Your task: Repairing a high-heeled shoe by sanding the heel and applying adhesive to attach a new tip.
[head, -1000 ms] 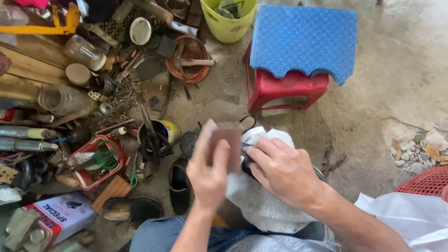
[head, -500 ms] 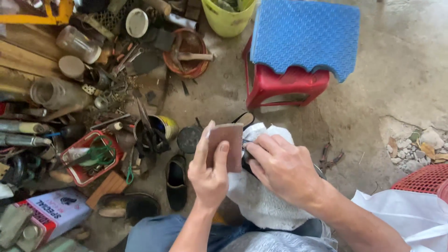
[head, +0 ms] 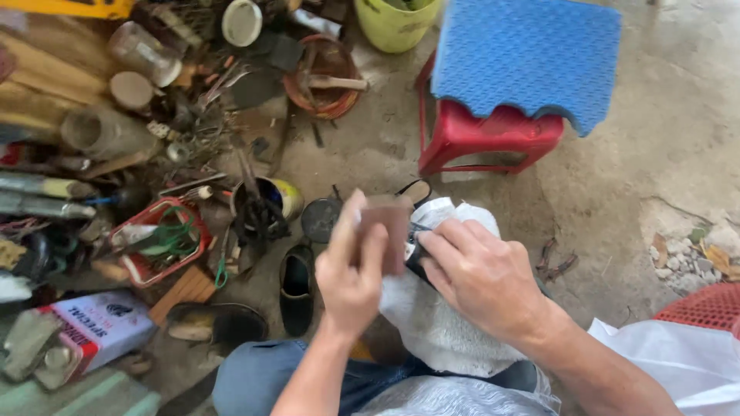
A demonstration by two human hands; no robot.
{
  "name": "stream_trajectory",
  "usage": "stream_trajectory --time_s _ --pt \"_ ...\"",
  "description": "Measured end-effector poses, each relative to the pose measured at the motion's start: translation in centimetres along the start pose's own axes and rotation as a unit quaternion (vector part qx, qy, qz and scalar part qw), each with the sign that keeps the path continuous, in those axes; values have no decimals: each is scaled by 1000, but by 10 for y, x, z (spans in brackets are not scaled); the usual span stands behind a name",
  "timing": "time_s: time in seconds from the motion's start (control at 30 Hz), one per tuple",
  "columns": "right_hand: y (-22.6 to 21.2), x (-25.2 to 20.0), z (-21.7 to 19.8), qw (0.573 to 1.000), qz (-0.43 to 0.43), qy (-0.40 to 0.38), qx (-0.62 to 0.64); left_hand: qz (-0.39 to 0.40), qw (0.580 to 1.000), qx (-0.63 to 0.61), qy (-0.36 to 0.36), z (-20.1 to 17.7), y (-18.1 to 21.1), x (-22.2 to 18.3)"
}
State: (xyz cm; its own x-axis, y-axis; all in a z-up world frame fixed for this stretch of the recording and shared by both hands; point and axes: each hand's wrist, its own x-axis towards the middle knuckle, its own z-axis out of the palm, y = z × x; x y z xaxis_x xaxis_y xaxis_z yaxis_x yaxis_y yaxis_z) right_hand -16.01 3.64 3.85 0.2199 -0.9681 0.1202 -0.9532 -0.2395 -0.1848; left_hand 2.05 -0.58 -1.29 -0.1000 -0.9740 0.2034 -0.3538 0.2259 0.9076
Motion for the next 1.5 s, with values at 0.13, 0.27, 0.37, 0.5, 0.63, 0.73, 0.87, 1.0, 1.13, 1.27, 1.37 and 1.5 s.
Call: stream_trajectory --time_s 0.13,0.27,0.37,0.5,0.63,0.73,0.87,1.0,1.13,1.27,1.37,1.5 --pt "-2 -1 -7 1000 0 15 13 -52 991 -66 101 -14 20 31" --pt "0 -5 -3 1000 6 16 8 -8 999 -11 -50 -13 13 -7" --pt "-1 -2 -6 1000 -1 12 -15 -27 998 -59 -10 0 6 8" --pt "2 -5 -8 1000 -5 11 7 46 997 -61 16 -2 9 -3" --pt "4 -5 -10 1000 -3 -6 11 -47 999 -7 -21 -7 12 -45" --pt "4 -4 -7 1000 -8 -6 12 -48 998 -25 -42 -1 8 -24" --pt "3 -3 -2 1000 -10 8 14 -4 995 -94 24 2 7 -10" --pt "4 -4 -3 1000 -2 -6 -6 -31 996 -79 -40 1 7 -27" --pt "-1 -3 -1 1000 -8 -15 -6 -21 994 -101 43 10 1 -8" --pt "0 -1 -3 1000 6 -7 -10 -5 994 -99 -54 -3 2 -35" --pt "-2 0 -2 1000 -7 -21 -4 -91 993 -64 -42 -4 1 -35" --pt "-2 -1 2 1000 8 9 -12 -33 990 -134 -25 0 0 -36"
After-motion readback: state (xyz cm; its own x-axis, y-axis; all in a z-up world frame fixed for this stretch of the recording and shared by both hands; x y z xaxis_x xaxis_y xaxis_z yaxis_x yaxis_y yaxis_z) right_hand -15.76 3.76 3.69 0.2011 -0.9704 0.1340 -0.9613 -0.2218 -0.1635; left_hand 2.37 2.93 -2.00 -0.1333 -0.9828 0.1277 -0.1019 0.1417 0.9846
